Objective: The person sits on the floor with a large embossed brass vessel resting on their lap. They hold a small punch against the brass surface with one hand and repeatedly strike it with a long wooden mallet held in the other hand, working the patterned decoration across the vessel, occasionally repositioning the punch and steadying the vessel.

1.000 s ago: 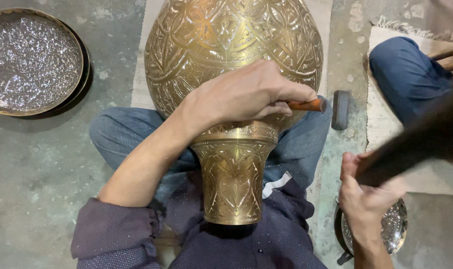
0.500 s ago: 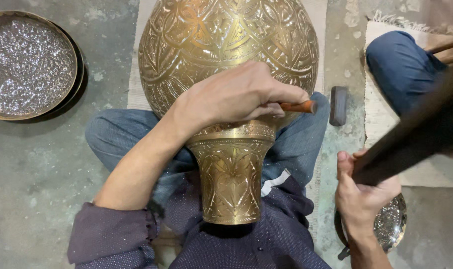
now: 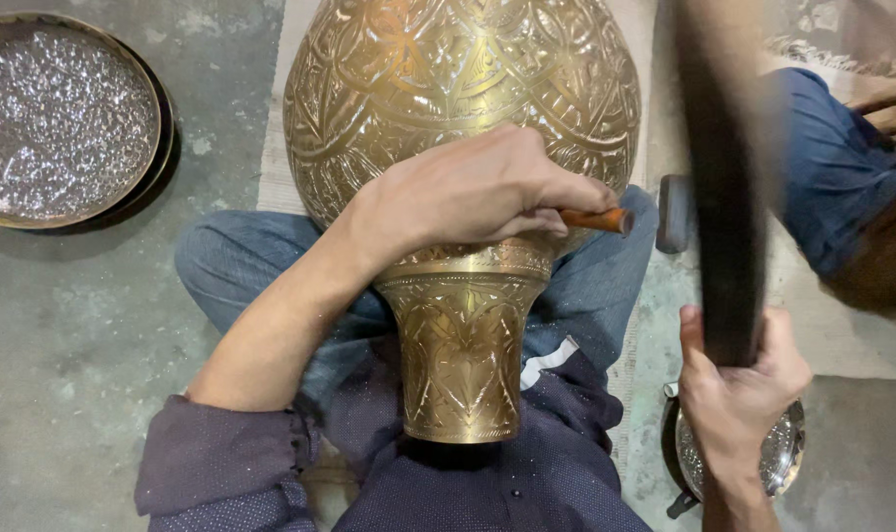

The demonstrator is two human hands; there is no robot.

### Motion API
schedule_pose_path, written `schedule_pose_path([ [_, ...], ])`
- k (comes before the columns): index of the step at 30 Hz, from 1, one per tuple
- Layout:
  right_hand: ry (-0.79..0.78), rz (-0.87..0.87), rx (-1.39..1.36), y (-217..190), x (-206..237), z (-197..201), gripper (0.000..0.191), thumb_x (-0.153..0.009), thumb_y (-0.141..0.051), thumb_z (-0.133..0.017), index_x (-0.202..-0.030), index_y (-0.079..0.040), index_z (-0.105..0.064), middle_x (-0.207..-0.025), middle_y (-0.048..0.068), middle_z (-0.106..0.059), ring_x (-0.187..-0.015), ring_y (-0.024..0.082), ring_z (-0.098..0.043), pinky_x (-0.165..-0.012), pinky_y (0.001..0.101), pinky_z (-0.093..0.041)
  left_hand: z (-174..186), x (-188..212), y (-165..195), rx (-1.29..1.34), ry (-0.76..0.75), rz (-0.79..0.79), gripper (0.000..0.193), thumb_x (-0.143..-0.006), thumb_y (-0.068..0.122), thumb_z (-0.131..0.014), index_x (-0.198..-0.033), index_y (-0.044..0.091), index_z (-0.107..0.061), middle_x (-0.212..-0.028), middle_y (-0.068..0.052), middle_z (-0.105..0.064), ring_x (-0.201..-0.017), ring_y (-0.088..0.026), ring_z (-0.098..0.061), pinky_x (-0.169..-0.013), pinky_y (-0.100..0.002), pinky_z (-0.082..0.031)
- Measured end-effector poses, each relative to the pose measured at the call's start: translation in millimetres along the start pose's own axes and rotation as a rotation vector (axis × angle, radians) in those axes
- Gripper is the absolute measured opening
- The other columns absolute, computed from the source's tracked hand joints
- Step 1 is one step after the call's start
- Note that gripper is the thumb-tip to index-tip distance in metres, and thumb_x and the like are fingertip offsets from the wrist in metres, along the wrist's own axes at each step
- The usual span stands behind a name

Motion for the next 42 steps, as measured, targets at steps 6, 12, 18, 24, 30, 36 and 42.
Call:
schedule_pose_path([
  [6,-0.066,0.061,0.251,-12.8,1.0,1.9,0.024,-0.097,-0.004,-0.083,-0.107,0.003,-0.063,-0.078,0.009,-0.064,-0.068,0.013,-0.063,-0.064,0.0281,-0.050,4.1,-0.2,1.6,-0.039,0.010,-0.034,0.032,-0.089,0.016,-0.078,-0.121,0.012,-0.071,-0.083,-0.013,-0.075,-0.071,-0.031,-0.072,-0.063,-0.044,-0.053],
  [12,0.042,-0.078,-0.269,-21.6,-2.2,-0.1,0.022,-0.105,-0.007,-0.081,-0.102,0.002,-0.061,-0.080,0.007,-0.063,-0.066,0.010,-0.061,-0.063,0.0278,-0.049,2.0,-1.1,3.3,0.017,-0.002,0.008,0.035,-0.088,0.014,-0.078,-0.122,0.014,-0.071,-0.078,-0.012,-0.074,-0.066,-0.028,-0.071,-0.062,-0.043,-0.053],
  [18,0.028,-0.021,-0.069,-16.0,2.4,0.4,0.025,-0.106,-0.010,-0.083,-0.103,0.003,-0.062,-0.078,0.008,-0.062,-0.066,0.013,-0.059,-0.062,0.0280,-0.048,-3.7,0.2,0.3,0.003,-0.033,0.024,0.031,-0.089,0.014,-0.077,-0.120,0.017,-0.072,-0.076,-0.009,-0.075,-0.062,-0.022,-0.071,-0.058,-0.042,-0.053],
  [24,-0.029,0.023,0.126,-16.7,4.8,-8.8,0.021,-0.100,-0.007,-0.078,-0.099,0.002,-0.059,-0.072,0.008,-0.059,-0.059,0.013,-0.057,-0.056,0.0276,-0.045,-4.5,2.3,-2.8,0.017,0.010,-0.033,0.030,-0.093,0.010,-0.072,-0.122,0.017,-0.070,-0.096,-0.008,-0.078,-0.066,-0.017,-0.074,-0.062,-0.035,-0.058],
  [30,0.029,0.074,-0.082,-26.6,3.4,-11.6,0.015,-0.105,-0.006,-0.078,-0.103,0.000,-0.064,-0.080,0.009,-0.066,-0.068,0.013,-0.064,-0.064,0.0263,-0.051,-0.4,2.7,4.2,-0.062,0.025,-0.052,0.038,-0.086,0.010,-0.073,-0.124,0.014,-0.074,-0.085,-0.011,-0.077,-0.063,-0.024,-0.071,-0.061,-0.038,-0.056],
  [36,0.006,-0.005,-0.017,-25.9,3.3,-10.8,0.021,-0.100,-0.007,-0.078,-0.105,0.002,-0.059,-0.077,0.013,-0.065,-0.066,0.014,-0.063,-0.062,0.0269,-0.050,-5.2,7.5,-2.8,-0.028,-0.023,0.025,0.031,-0.099,0.008,-0.067,-0.127,0.020,-0.073,-0.093,-0.007,-0.079,-0.064,-0.019,-0.073,-0.062,-0.035,-0.057],
  [42,-0.091,-0.160,-0.009,-5.9,1.1,-14.4,0.024,-0.091,-0.010,-0.082,-0.098,0.002,-0.063,-0.071,0.008,-0.062,-0.062,0.014,-0.058,-0.060,0.0295,-0.046,18.2,40.0,-9.7,0.106,0.269,-0.029,0.026,-0.101,-0.002,-0.066,-0.123,0.008,-0.072,-0.096,-0.005,-0.079,-0.078,-0.012,-0.078,-0.066,-0.023,-0.060],
])
Point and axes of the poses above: each hand's wrist, its own x-axis away from the middle knuckle, its own z-axis out of the back of the hand, y = z × x, the point moved 3 cm from there along -x, towards the middle knuckle
